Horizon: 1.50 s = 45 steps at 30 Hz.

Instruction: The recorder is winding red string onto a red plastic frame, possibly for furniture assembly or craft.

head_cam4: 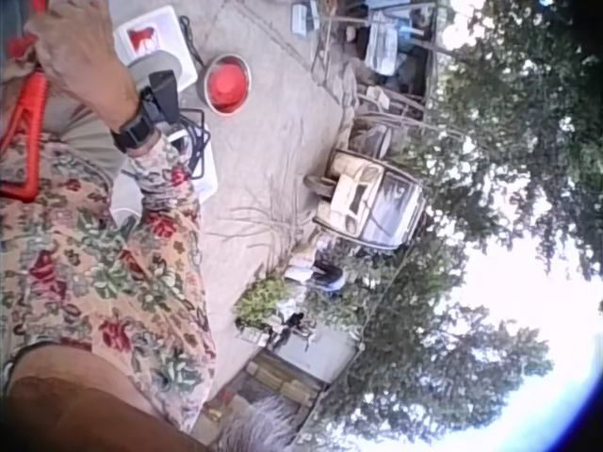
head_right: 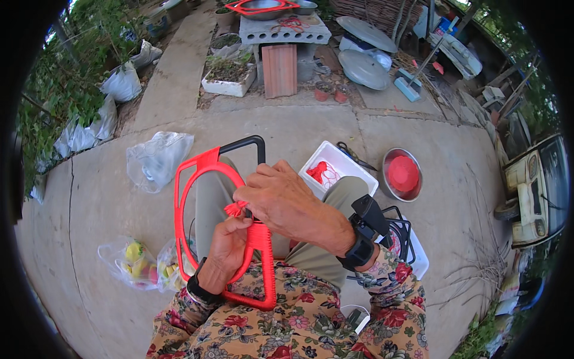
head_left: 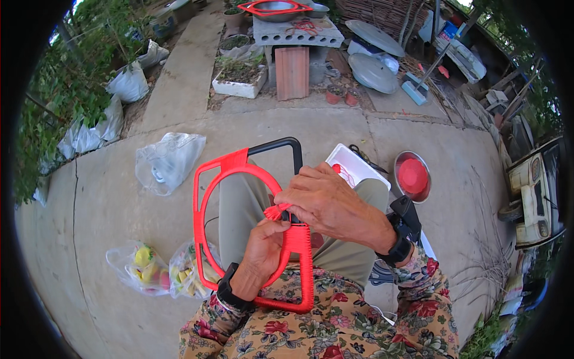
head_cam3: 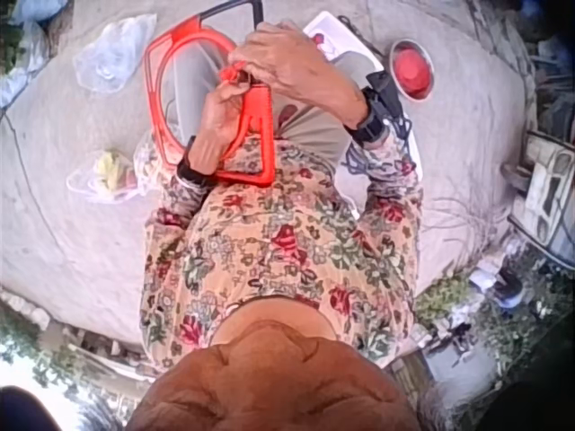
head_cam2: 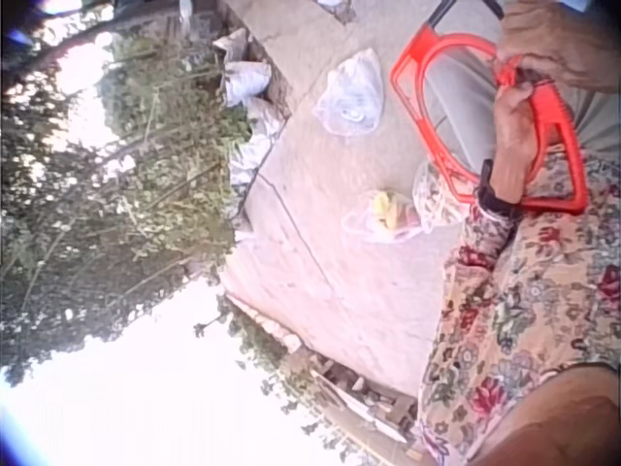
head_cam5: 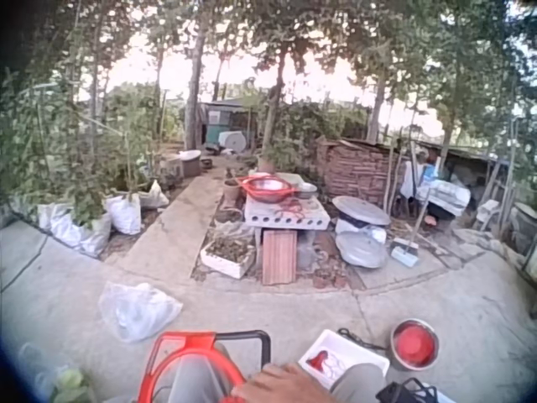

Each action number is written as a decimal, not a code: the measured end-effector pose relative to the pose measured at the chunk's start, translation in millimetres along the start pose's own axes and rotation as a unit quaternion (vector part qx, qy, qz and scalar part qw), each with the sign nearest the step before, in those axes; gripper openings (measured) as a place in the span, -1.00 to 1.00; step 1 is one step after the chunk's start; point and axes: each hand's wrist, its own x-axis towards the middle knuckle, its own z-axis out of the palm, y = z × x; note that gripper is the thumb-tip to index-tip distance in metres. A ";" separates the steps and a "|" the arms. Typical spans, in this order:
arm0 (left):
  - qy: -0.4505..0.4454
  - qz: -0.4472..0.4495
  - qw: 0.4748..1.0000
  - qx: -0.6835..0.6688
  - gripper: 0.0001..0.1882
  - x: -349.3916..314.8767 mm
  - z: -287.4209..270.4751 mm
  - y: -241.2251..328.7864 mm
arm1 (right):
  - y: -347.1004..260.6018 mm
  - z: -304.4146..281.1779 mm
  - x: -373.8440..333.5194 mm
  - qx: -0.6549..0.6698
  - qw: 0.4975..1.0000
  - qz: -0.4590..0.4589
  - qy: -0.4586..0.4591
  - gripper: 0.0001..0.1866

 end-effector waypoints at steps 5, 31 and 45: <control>0.044 0.119 0.992 0.023 -0.57 -4.0 -5.3 -9.0 | -2.2 7.8 5.4 -0.034 0.999 -0.010 -0.015 -0.76; 0.124 0.211 0.967 0.075 -0.86 -10.0 -1.6 -18.7 | 0.8 30.9 -66.8 0.286 0.920 0.175 0.204 -0.88; 0.150 0.121 0.975 0.114 -0.91 -9.0 -11.4 -16.1 | 0.5 55.6 -73.9 0.467 0.823 0.321 -0.044 -0.78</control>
